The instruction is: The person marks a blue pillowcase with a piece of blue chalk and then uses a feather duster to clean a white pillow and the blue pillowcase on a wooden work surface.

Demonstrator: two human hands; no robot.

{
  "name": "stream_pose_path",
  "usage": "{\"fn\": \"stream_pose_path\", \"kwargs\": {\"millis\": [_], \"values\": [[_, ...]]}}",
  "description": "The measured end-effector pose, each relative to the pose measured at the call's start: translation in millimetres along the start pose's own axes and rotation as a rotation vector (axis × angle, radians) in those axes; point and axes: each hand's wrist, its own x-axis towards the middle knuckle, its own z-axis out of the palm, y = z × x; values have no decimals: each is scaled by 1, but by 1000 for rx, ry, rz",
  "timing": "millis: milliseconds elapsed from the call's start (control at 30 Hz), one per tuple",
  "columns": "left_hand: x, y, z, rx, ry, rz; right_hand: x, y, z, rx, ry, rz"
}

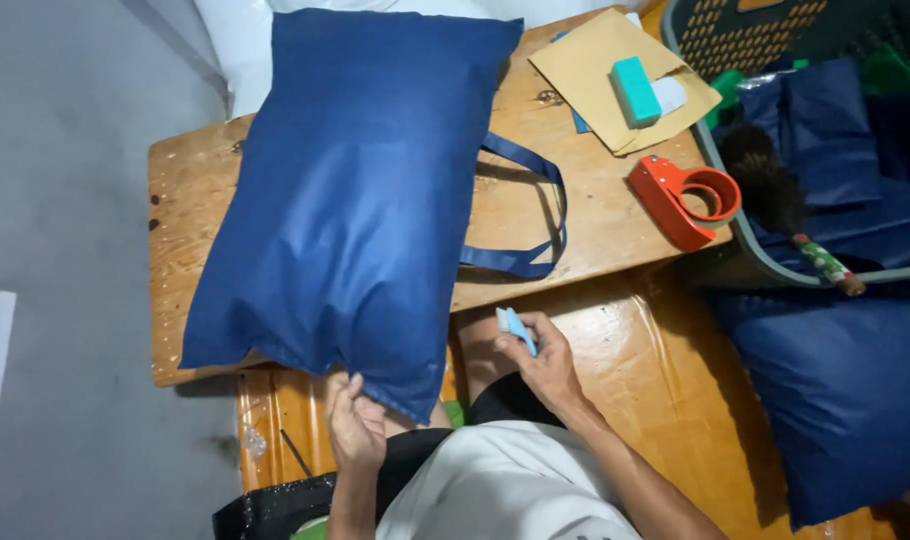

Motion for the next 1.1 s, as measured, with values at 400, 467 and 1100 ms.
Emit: {"fn": "stream_pose_path", "kwargs": {"millis": [400,467,1100], "values": [[-24,131,158,648,143,192,45,-18,107,55,-140,79],[-14,141,176,641,152,206,58,-37,117,16,-134,88],[-8,3,65,330,14,237,18,-41,70,-10,-100,-209]]}}
